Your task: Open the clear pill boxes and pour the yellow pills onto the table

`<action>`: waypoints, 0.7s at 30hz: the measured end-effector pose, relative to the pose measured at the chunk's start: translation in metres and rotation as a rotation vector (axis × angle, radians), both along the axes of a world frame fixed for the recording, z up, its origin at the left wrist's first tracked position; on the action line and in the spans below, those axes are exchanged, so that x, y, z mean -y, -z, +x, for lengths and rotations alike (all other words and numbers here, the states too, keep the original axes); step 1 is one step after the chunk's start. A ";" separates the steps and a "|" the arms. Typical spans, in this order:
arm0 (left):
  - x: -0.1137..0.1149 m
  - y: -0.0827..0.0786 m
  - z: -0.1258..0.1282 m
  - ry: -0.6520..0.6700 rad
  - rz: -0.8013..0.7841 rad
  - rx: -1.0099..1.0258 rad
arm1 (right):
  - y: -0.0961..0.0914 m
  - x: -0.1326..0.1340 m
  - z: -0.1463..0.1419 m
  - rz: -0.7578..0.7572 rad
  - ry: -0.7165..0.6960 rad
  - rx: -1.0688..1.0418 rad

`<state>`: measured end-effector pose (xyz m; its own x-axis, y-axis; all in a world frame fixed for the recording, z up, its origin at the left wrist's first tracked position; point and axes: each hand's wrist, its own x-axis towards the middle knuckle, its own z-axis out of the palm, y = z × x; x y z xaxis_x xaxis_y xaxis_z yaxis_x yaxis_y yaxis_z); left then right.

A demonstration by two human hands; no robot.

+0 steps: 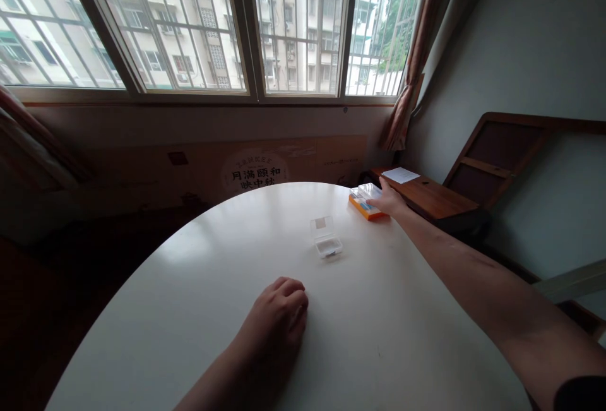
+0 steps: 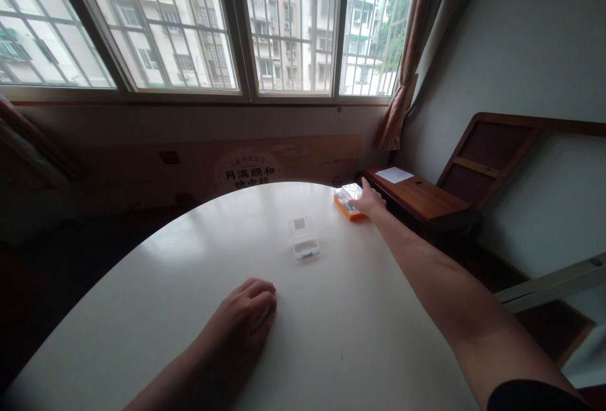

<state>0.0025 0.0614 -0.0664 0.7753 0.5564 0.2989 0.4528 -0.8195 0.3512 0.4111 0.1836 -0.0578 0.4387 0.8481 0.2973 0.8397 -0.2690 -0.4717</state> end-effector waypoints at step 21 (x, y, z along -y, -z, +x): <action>0.019 -0.018 -0.019 -0.095 0.189 0.333 | -0.014 0.192 -0.203 0.053 -0.861 -0.687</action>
<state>-0.0168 0.0423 -0.0483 0.5667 0.5318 0.6294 0.4165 -0.8439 0.3380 0.2085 -0.0079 -0.0437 -0.2072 0.9428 0.2612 0.2910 0.3143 -0.9036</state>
